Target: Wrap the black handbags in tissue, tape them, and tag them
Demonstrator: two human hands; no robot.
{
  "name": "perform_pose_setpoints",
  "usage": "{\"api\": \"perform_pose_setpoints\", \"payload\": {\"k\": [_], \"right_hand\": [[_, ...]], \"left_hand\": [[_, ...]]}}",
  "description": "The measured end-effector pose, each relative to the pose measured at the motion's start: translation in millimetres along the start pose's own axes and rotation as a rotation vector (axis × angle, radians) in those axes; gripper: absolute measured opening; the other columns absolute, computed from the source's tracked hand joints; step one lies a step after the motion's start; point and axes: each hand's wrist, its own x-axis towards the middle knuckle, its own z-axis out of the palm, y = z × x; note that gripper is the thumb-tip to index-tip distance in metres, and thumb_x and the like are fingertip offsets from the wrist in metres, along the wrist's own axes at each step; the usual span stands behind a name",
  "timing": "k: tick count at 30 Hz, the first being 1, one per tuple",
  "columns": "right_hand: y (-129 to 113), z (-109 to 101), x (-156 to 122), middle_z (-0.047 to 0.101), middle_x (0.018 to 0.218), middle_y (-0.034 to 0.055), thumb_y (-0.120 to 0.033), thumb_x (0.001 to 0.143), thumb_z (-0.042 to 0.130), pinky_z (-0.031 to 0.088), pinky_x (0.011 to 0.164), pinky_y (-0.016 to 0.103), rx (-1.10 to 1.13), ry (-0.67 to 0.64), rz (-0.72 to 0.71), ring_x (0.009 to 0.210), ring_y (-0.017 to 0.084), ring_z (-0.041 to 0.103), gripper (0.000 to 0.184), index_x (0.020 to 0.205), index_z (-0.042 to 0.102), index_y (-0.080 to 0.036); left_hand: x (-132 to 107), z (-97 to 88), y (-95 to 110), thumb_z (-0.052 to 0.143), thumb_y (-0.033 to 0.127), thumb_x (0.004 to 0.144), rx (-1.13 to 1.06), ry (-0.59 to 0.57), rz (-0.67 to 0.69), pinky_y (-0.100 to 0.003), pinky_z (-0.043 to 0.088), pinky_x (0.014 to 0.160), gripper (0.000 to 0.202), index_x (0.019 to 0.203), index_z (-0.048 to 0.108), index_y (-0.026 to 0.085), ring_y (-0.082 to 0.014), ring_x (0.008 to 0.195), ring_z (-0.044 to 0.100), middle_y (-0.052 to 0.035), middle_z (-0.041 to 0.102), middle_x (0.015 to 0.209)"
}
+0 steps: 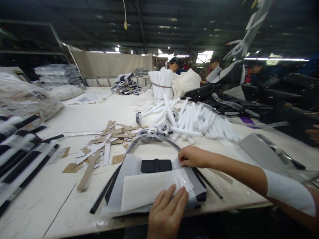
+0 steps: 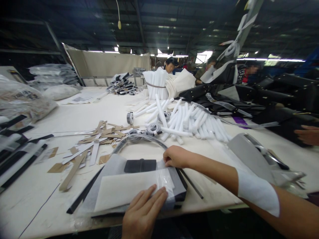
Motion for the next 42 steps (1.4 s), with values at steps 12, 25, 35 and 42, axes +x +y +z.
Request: {"api": "perform_pose_setpoints", "payload": {"k": [12, 25, 35, 42], "right_hand": [[-8, -5, -40, 0.065, 0.091, 0.0044, -0.022, 0.090, 0.055, 0.040, 0.068, 0.028, -0.108, 0.139, -0.045, 0.078, 0.019, 0.059, 0.007, 0.089, 0.062, -0.020], [-13, 6, -50, 0.065, 0.076, -0.0021, -0.019, 0.084, 0.058, 0.042, 0.064, 0.023, 0.245, 0.332, -0.043, 0.067, 0.012, 0.057, 0.003, 0.083, 0.061, -0.021], [-21, 6, -42, 0.069, 0.090, 0.0067, -0.018, 0.092, 0.051, 0.043, 0.074, 0.028, -0.109, 0.396, -0.226, 0.084, 0.019, 0.062, 0.019, 0.096, 0.069, -0.020], [-27, 4, -38, 0.063, 0.084, 0.0014, -0.012, 0.080, 0.054, 0.041, 0.067, 0.024, 0.097, 0.383, -0.110, 0.076, 0.015, 0.057, 0.011, 0.083, 0.061, -0.020]], "left_hand": [[14, -12.8, -1, 0.035, 0.021, 0.105, 0.033, -0.033, 0.037, -0.025, 0.046, 0.098, 0.038, 0.112, 0.073, 0.024, -0.0154, 0.107, 0.068, 0.0044, 0.075, 0.113], [15, -15.9, 2, 0.033, 0.022, 0.106, 0.030, -0.050, 0.026, -0.027, 0.047, 0.095, 0.039, 0.114, 0.071, 0.024, -0.0167, 0.108, 0.068, 0.0044, 0.074, 0.115], [12, -14.0, -1, 0.034, 0.020, 0.105, 0.035, -0.061, 0.054, -0.028, 0.049, 0.095, 0.039, 0.117, 0.070, 0.023, -0.0177, 0.111, 0.067, -0.0004, 0.075, 0.113], [18, -20.0, -1, 0.033, 0.020, 0.105, 0.047, -0.081, 0.068, -0.026, 0.049, 0.093, 0.039, 0.115, 0.071, 0.023, -0.0166, 0.108, 0.068, 0.0035, 0.074, 0.115]]}}
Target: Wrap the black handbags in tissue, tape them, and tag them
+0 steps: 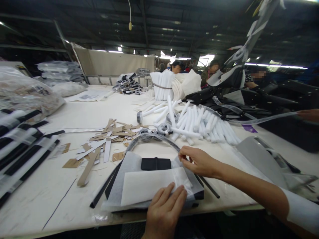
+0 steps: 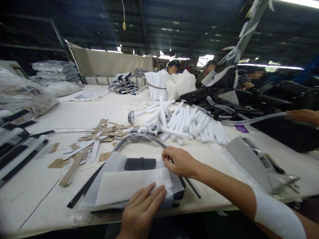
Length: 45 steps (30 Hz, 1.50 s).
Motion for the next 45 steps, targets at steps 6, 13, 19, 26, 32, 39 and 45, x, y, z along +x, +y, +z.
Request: {"api": "perform_pose_setpoints", "payload": {"k": [6, 13, 19, 26, 32, 39, 45], "right_hand": [[2, 1, 3, 0.065, 0.074, -0.0007, -0.018, 0.084, 0.052, 0.044, 0.065, 0.025, 0.286, -0.099, 0.157, 0.070, 0.015, 0.060, 0.009, 0.081, 0.060, -0.019], [1, 4, -3, 0.070, 0.080, 0.0011, -0.026, 0.090, 0.055, 0.046, 0.067, 0.025, 0.253, -0.017, 0.124, 0.072, 0.015, 0.062, 0.013, 0.093, 0.066, -0.020], [5, 15, -7, 0.072, 0.099, 0.0071, -0.031, 0.100, 0.046, 0.049, 0.083, 0.030, 0.003, 0.140, -0.125, 0.091, 0.019, 0.066, 0.022, 0.106, 0.066, -0.022], [24, 37, 0, 0.073, 0.096, 0.0062, -0.028, 0.100, 0.049, 0.050, 0.083, 0.029, 0.040, 0.219, -0.162, 0.089, 0.018, 0.067, 0.020, 0.104, 0.067, -0.021], [29, 45, 8, 0.076, 0.097, 0.0053, -0.029, 0.099, 0.054, 0.048, 0.082, 0.031, -0.055, 0.245, -0.204, 0.087, 0.019, 0.069, 0.019, 0.102, 0.071, -0.021], [39, 58, 14, 0.077, 0.096, 0.0010, -0.023, 0.097, 0.059, 0.045, 0.083, 0.031, -0.063, 0.220, -0.292, 0.087, 0.016, 0.071, 0.014, 0.104, 0.071, -0.022], [35, 63, 16, 0.076, 0.097, 0.0023, -0.018, 0.093, 0.064, 0.042, 0.095, 0.036, -0.003, 0.155, -0.176, 0.111, 0.021, 0.064, 0.013, 0.096, 0.073, -0.025]], "left_hand": [[-2, 2.8, 1, 0.036, 0.021, 0.105, -0.014, 0.007, -0.017, -0.027, 0.049, 0.095, 0.037, 0.115, 0.071, 0.023, -0.0166, 0.110, 0.068, 0.0012, 0.075, 0.114], [-2, 0.2, 0, 0.035, 0.020, 0.105, -0.010, -0.002, -0.012, -0.026, 0.049, 0.095, 0.037, 0.116, 0.071, 0.023, -0.0161, 0.110, 0.067, 0.0005, 0.075, 0.113], [-6, 5.3, 0, 0.036, 0.018, 0.104, -0.014, 0.010, -0.005, -0.027, 0.046, 0.100, 0.037, 0.120, 0.069, 0.023, -0.0169, 0.114, 0.065, 0.0012, 0.072, 0.120], [-12, 10.1, -1, 0.036, 0.018, 0.104, 0.014, -0.053, -0.002, -0.027, 0.044, 0.103, 0.038, 0.130, 0.063, 0.025, -0.0168, 0.121, 0.061, 0.0019, 0.066, 0.131], [-12, 12.9, -1, 0.033, 0.018, 0.105, 0.003, -0.008, -0.034, -0.028, 0.043, 0.103, 0.040, 0.126, 0.067, 0.025, -0.0174, 0.121, 0.061, -0.0001, 0.062, 0.136], [-13, 12.8, 0, 0.032, 0.023, 0.106, 0.005, -0.006, -0.040, -0.027, 0.031, 0.111, 0.040, 0.125, 0.067, 0.024, -0.0151, 0.120, 0.060, 0.0034, 0.065, 0.132], [-14, 15.3, 0, 0.031, 0.023, 0.106, -0.002, -0.031, -0.057, -0.027, 0.026, 0.113, 0.041, 0.126, 0.066, 0.025, -0.0152, 0.121, 0.058, 0.0060, 0.063, 0.136]]}}
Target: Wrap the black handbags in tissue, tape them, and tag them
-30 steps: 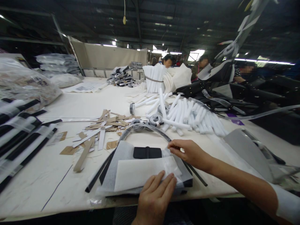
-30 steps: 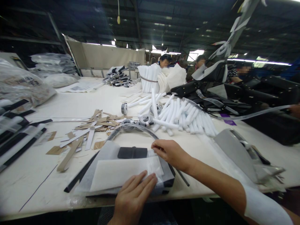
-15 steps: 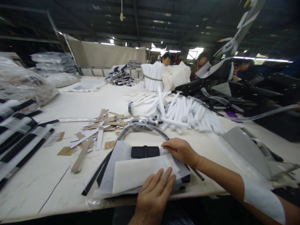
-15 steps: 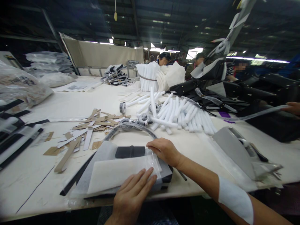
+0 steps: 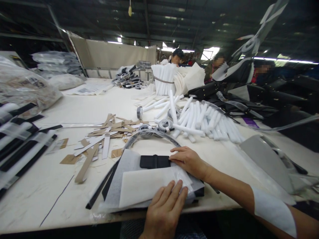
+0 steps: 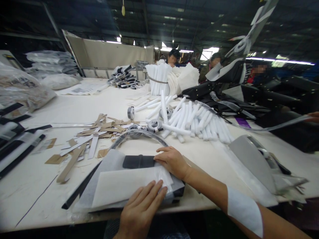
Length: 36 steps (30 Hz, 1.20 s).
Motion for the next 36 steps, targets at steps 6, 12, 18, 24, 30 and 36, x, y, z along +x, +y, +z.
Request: {"api": "perform_pose_setpoints", "payload": {"k": [6, 12, 18, 24, 30, 36], "right_hand": [[-8, -5, 8, 0.071, 0.093, 0.0031, -0.011, 0.085, 0.067, 0.046, 0.084, 0.032, 0.052, -0.090, 0.116, 0.090, 0.019, 0.063, 0.012, 0.094, 0.068, -0.019], [7, -5, 24, 0.072, 0.088, 0.0027, -0.010, 0.083, 0.063, 0.048, 0.078, 0.029, 0.083, -0.177, 0.188, 0.084, 0.018, 0.065, 0.013, 0.089, 0.069, -0.019], [3, -33, 21, 0.062, 0.135, 0.0113, -0.038, 0.083, 0.070, 0.042, 0.104, 0.038, 0.125, -0.319, 0.164, 0.121, 0.027, 0.058, 0.056, 0.135, 0.058, -0.018], [-2, -44, 22, 0.058, 0.137, 0.0158, -0.053, 0.059, 0.086, 0.037, 0.108, 0.042, 0.087, -0.626, 0.227, 0.125, 0.035, 0.052, 0.117, 0.155, 0.030, -0.016], [13, -31, 53, 0.063, 0.130, 0.0109, -0.057, 0.042, 0.090, 0.041, 0.102, 0.037, 0.178, -0.803, 0.442, 0.119, 0.034, 0.057, 0.106, 0.137, 0.059, -0.022], [24, -16, 54, 0.074, 0.103, 0.0035, -0.039, 0.047, 0.089, 0.050, 0.080, 0.024, 0.396, -0.677, 0.688, 0.093, 0.022, 0.067, 0.065, 0.107, 0.075, -0.017]], "left_hand": [[9, -6.1, 5, 0.023, 0.027, 0.107, 0.065, -0.066, -0.010, -0.029, 0.036, 0.102, 0.048, 0.119, 0.069, 0.027, -0.0165, 0.115, 0.060, 0.0094, 0.064, 0.134], [15, -8.3, 9, 0.020, 0.029, 0.107, 0.102, -0.055, -0.032, -0.031, 0.041, 0.095, 0.051, 0.115, 0.070, 0.027, -0.0158, 0.112, 0.062, 0.0083, 0.069, 0.126], [14, -8.2, 11, 0.017, 0.029, 0.107, 0.096, -0.069, -0.066, -0.033, 0.042, 0.093, 0.052, 0.118, 0.068, 0.025, -0.0162, 0.111, 0.063, 0.0075, 0.070, 0.125], [15, -8.5, 11, 0.020, 0.029, 0.107, 0.082, -0.047, -0.070, -0.032, 0.041, 0.094, 0.050, 0.115, 0.069, 0.025, -0.0162, 0.111, 0.063, 0.0074, 0.070, 0.124], [11, 0.5, 10, 0.024, 0.029, 0.107, 0.076, 0.002, -0.073, -0.029, 0.040, 0.095, 0.048, 0.113, 0.071, 0.025, -0.0153, 0.109, 0.063, 0.0079, 0.071, 0.122], [4, 9.7, 10, 0.026, 0.028, 0.107, 0.072, 0.027, -0.105, -0.028, 0.039, 0.097, 0.045, 0.114, 0.071, 0.027, -0.0139, 0.110, 0.062, 0.0085, 0.070, 0.123]]}}
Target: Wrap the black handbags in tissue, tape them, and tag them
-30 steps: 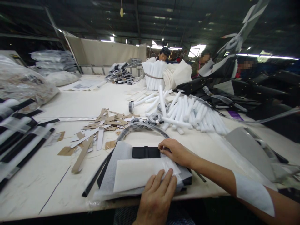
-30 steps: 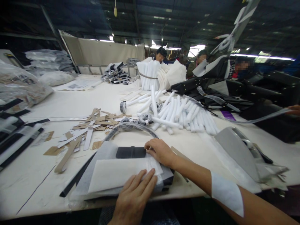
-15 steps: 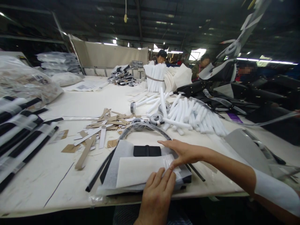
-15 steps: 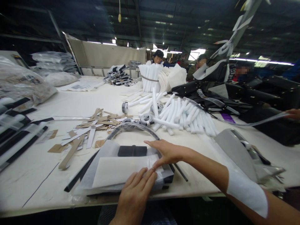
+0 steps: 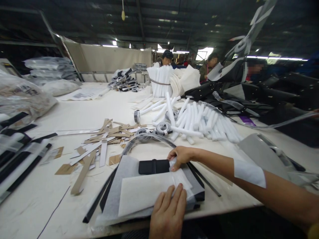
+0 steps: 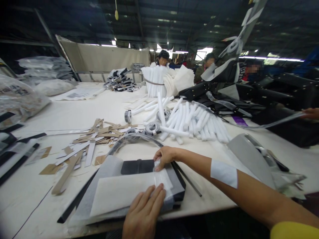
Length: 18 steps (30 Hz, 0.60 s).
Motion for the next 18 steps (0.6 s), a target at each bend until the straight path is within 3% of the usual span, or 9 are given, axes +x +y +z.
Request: {"api": "perform_pose_setpoints", "payload": {"k": [6, 11, 16, 18], "right_hand": [[10, 12, 2, 0.077, 0.089, 0.0003, -0.029, 0.060, 0.081, 0.052, 0.073, 0.023, 0.095, 0.127, -0.024, 0.084, 0.019, 0.069, 0.036, 0.094, 0.079, -0.020], [10, 24, 7, 0.078, 0.085, 0.0028, -0.030, 0.074, 0.074, 0.053, 0.077, 0.028, -0.003, 0.296, -0.049, 0.084, 0.019, 0.070, 0.019, 0.089, 0.079, -0.020], [2, 26, -1, 0.077, 0.092, 0.0075, -0.037, 0.087, 0.063, 0.050, 0.089, 0.038, -0.180, 0.405, -0.149, 0.095, 0.024, 0.069, 0.024, 0.091, 0.078, -0.019], [1, 24, -16, 0.075, 0.108, 0.0082, -0.039, 0.087, 0.063, 0.047, 0.096, 0.038, -0.222, 0.395, -0.212, 0.108, 0.028, 0.066, 0.031, 0.109, 0.076, -0.021]], "left_hand": [[-1, -1.7, -3, 0.023, 0.028, 0.106, -0.012, -0.039, 0.012, -0.030, 0.041, 0.096, 0.049, 0.120, 0.069, 0.025, -0.0162, 0.113, 0.062, 0.0040, 0.070, 0.125], [2, -10.7, -2, 0.020, 0.029, 0.107, 0.008, -0.102, 0.052, -0.032, 0.045, 0.093, 0.049, 0.122, 0.067, 0.025, -0.0169, 0.113, 0.063, 0.0057, 0.067, 0.129], [-1, -15.1, -4, 0.024, 0.030, 0.106, 0.020, -0.157, 0.068, -0.033, 0.047, 0.095, 0.046, 0.130, 0.062, 0.025, -0.0183, 0.118, 0.061, 0.0033, 0.065, 0.132], [-3, -14.0, -5, 0.025, 0.029, 0.106, 0.022, -0.165, 0.074, -0.034, 0.047, 0.097, 0.044, 0.131, 0.061, 0.025, -0.0190, 0.119, 0.061, 0.0018, 0.065, 0.133]]}}
